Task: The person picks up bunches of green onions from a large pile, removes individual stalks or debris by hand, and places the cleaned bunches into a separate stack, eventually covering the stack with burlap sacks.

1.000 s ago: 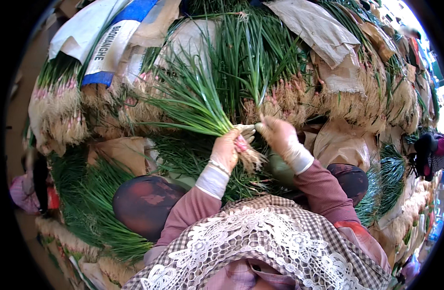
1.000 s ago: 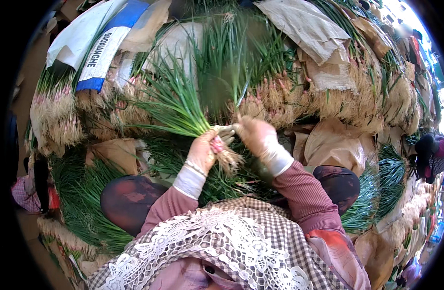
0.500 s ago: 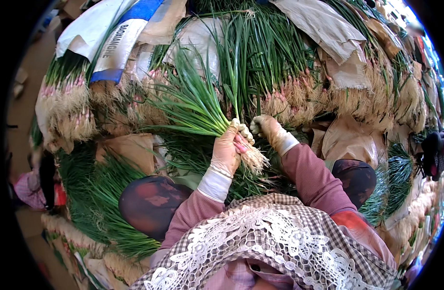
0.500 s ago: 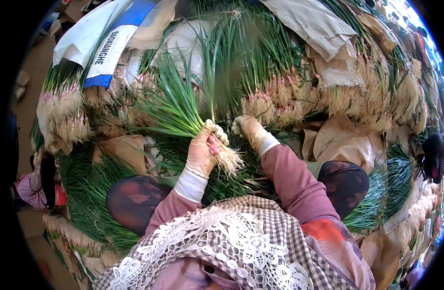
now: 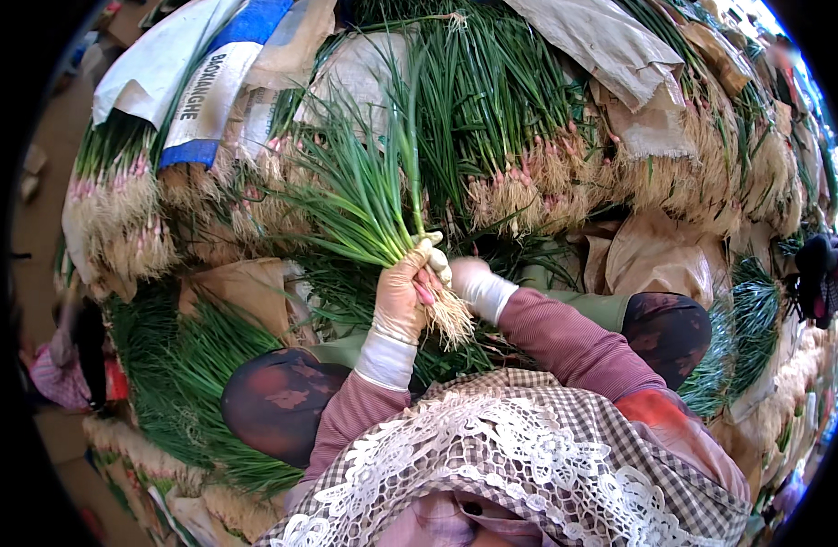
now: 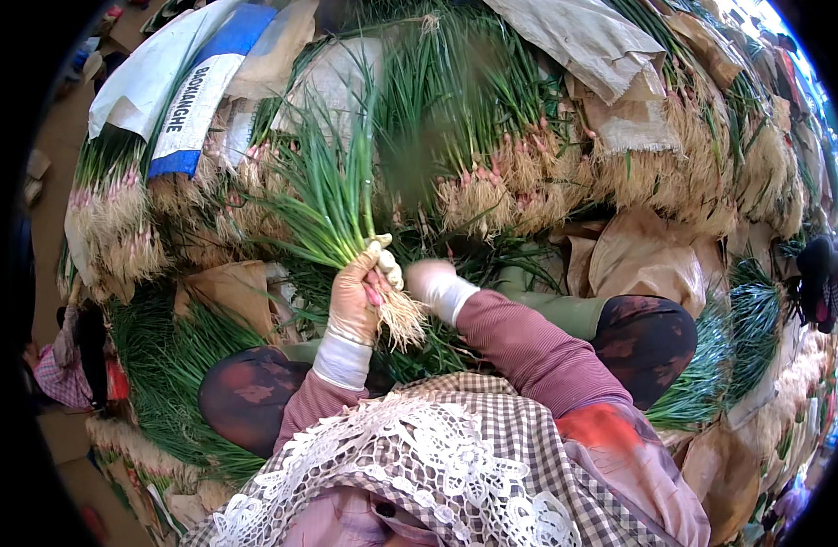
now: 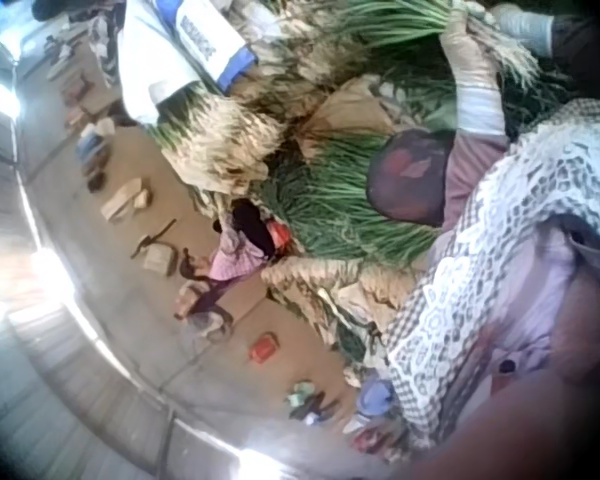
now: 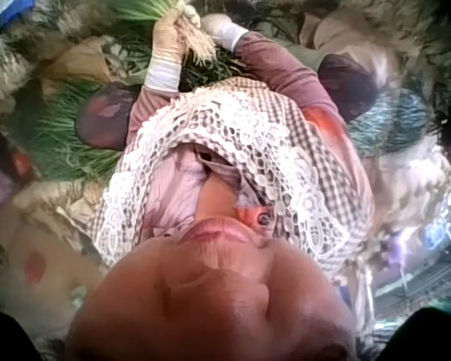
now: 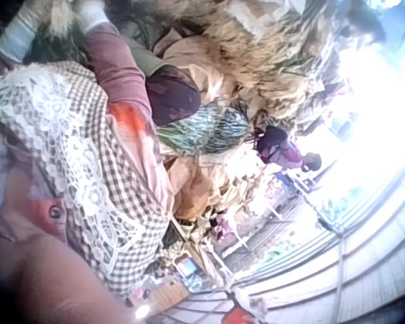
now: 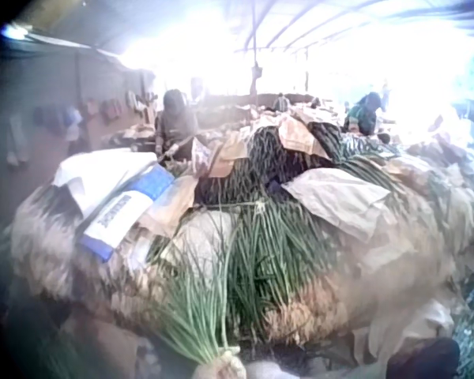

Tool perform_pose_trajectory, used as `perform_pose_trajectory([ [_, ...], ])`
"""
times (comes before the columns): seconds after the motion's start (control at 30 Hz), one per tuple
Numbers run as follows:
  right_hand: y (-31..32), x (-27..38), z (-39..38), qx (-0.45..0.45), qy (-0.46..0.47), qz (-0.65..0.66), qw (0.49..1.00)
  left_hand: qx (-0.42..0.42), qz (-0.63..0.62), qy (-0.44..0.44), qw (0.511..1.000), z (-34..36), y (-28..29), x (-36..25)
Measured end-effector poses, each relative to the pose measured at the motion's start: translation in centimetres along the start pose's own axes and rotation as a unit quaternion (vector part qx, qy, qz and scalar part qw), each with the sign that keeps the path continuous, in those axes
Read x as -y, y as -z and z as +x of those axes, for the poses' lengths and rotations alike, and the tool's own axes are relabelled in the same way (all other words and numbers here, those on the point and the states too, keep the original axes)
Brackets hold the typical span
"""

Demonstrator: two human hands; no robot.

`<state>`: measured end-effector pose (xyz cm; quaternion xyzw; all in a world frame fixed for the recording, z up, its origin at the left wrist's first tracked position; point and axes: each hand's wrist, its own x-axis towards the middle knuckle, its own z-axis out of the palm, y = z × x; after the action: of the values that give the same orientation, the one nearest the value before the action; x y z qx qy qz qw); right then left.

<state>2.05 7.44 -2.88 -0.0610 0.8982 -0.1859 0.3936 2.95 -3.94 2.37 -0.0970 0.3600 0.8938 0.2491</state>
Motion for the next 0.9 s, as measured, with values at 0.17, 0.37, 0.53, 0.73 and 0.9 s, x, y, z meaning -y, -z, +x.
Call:
perform_pose_trajectory([
  [0.17, -1.7, -1.4, 0.0, -0.025, 0.043, 0.039, 0.998, -0.073, 0.027, 0.011, 0.997, 1.2, 2.2, -1.0],
  [0.37, 0.9, -6.2, 8.4, -0.216, -0.155, 0.273, 0.925, -0.095, 0.035, 0.062, 0.993, 0.5, 3.4, -0.4],
  [0.53, 5.6, -4.2, 6.5, -0.199, -0.059, 0.273, 0.939, -0.103, 0.061, 0.022, 0.993, 0.6, 3.7, -1.3],
  [0.73, 7.9, -1.1, 2.9, -0.167, 0.028, 0.333, 0.928, -0.124, 0.141, 0.038, 0.981, 1.3, 4.5, 0.2],
  [0.9, 3.2, 0.8, 2.7, -0.156, 0.11, 0.605, 0.773, -0.092, 0.06, 0.029, 0.994, 1.0, 3.9, 0.9],
])
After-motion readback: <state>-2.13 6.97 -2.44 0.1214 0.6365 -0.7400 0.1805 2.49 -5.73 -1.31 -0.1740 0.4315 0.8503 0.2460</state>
